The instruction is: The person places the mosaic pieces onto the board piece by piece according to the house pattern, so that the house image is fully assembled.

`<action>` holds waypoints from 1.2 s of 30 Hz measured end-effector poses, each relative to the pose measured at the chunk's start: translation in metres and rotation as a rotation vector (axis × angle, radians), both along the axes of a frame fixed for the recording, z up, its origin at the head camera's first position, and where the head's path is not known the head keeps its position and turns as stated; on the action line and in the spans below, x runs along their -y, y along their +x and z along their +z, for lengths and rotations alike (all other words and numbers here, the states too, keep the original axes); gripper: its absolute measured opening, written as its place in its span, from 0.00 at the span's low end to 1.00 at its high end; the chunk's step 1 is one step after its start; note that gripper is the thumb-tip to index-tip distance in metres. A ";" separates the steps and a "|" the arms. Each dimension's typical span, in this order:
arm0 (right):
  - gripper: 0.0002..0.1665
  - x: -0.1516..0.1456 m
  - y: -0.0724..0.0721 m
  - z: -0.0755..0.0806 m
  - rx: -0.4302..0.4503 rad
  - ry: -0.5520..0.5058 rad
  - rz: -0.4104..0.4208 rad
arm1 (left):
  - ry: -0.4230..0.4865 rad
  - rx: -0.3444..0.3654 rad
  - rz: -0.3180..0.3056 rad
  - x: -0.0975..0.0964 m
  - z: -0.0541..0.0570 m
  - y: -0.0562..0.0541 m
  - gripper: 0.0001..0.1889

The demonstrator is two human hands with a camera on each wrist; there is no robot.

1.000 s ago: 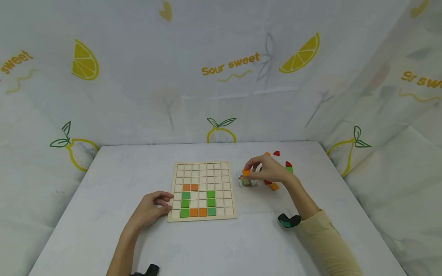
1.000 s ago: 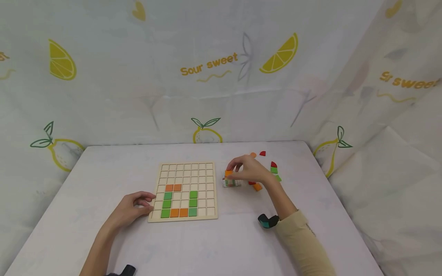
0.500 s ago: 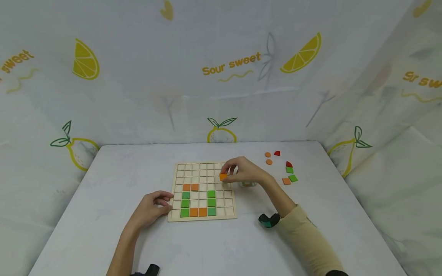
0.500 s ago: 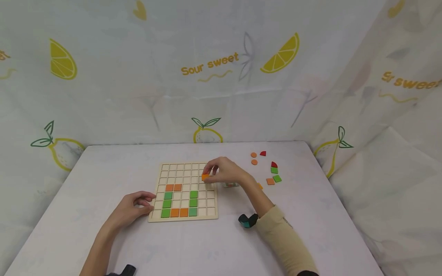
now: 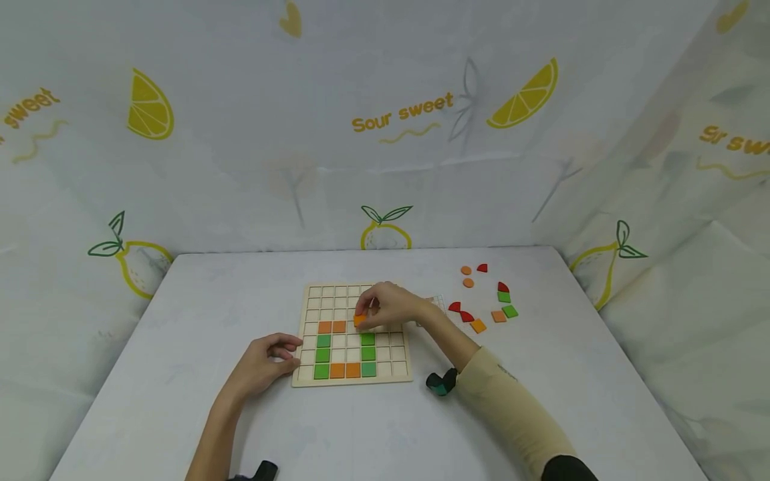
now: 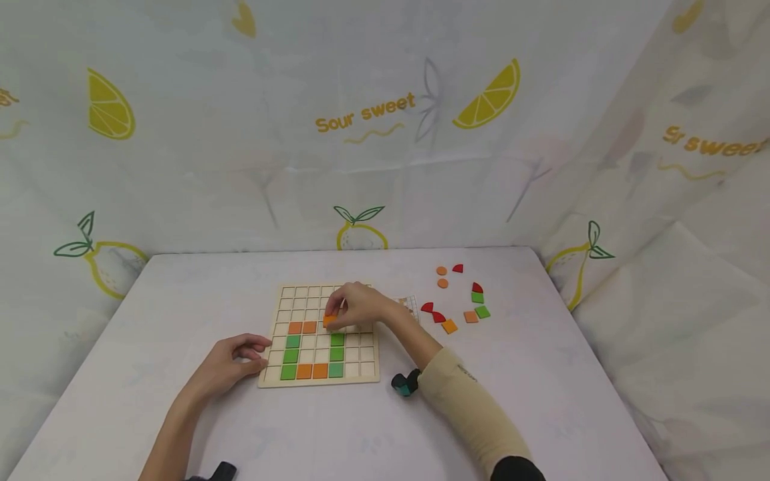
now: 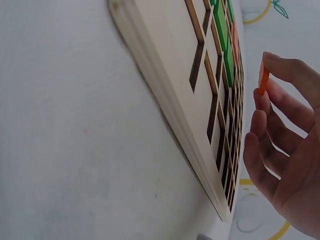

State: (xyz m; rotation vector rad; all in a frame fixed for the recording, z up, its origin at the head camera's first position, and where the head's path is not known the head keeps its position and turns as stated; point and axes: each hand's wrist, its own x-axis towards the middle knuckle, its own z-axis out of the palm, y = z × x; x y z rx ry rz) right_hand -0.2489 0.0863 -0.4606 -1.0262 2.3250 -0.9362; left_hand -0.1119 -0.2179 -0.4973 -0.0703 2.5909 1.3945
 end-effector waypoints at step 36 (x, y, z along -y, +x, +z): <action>0.05 0.007 0.008 -0.008 -0.087 0.080 0.001 | -0.012 -0.007 -0.003 0.000 0.000 0.000 0.19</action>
